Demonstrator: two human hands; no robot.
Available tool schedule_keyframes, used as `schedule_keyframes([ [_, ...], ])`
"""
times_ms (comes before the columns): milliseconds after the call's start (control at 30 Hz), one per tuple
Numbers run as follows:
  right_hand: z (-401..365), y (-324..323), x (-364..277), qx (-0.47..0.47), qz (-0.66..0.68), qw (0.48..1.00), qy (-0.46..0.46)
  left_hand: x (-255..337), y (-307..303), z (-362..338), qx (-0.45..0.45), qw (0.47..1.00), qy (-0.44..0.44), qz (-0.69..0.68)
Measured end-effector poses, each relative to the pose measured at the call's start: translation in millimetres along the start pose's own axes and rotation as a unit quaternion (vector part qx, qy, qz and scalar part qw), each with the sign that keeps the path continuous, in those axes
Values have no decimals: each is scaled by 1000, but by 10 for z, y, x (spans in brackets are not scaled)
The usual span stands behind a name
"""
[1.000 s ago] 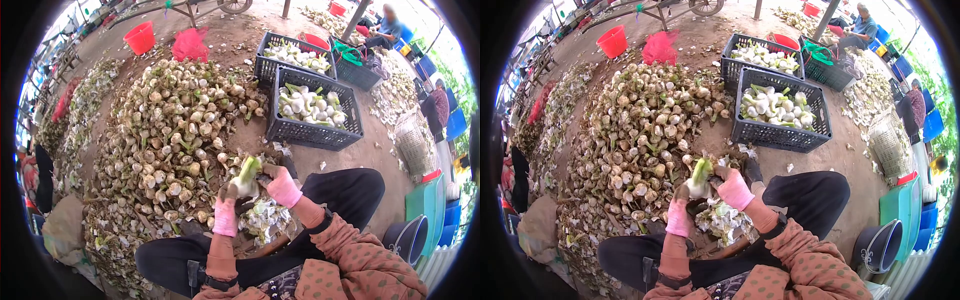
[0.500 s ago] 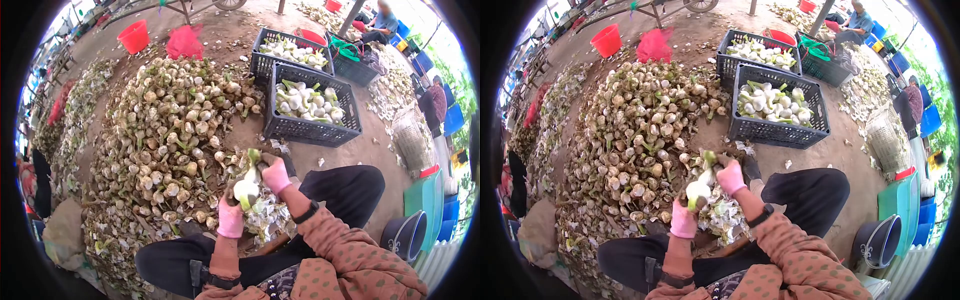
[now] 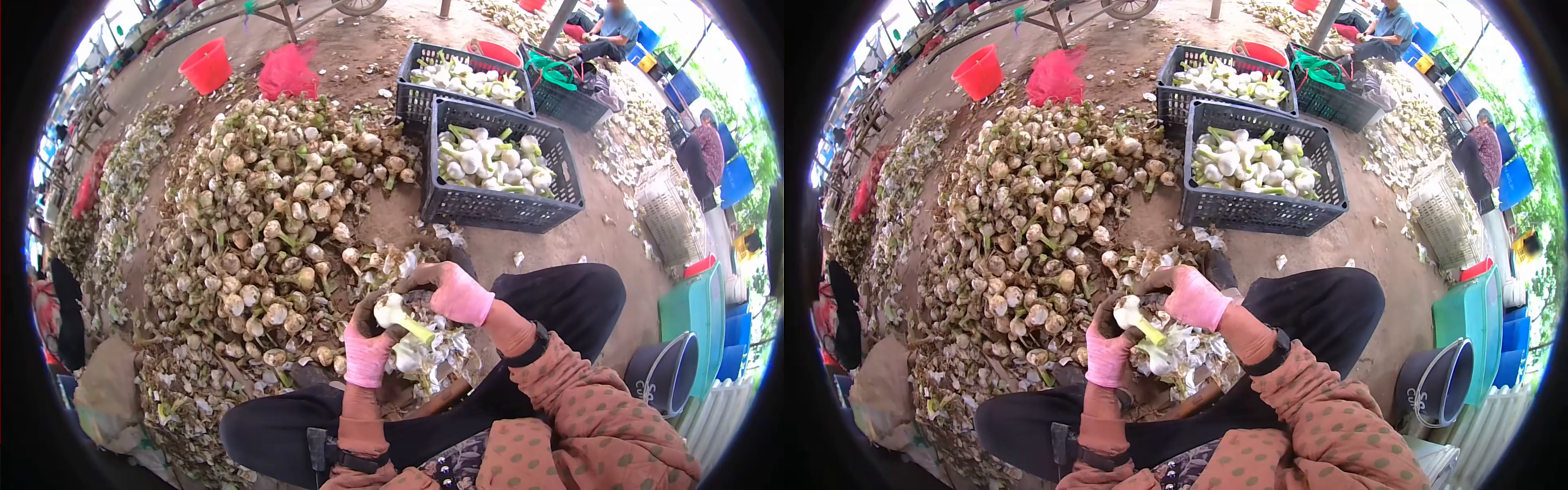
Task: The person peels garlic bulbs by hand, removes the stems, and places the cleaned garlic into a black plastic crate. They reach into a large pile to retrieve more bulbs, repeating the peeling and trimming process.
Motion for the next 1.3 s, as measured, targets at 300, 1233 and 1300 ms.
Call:
schedule_keyframes([
  [300, -75, 79, -249, 61, -258, 963, 45, -43, 35, -105, -15, 970, -89, -227],
  [1233, 139, -292, 964, 148, 619, 768, 73, -364, -281, 116, 159, 987, 0, 10],
  [1300, 207, -906, 865, 213, 695, 679, -101, -406, -332, 109, 190, 982, -21, 2],
])
Point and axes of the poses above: each hand's wrist, its own z-axis towards the middle knuckle, its own y-axis out of the palm, x = y × z, the point moved 5 cm from there along z, towards the middle knuckle, and after that the axes turned 9 degrees about -x, right-handed, at the moved point
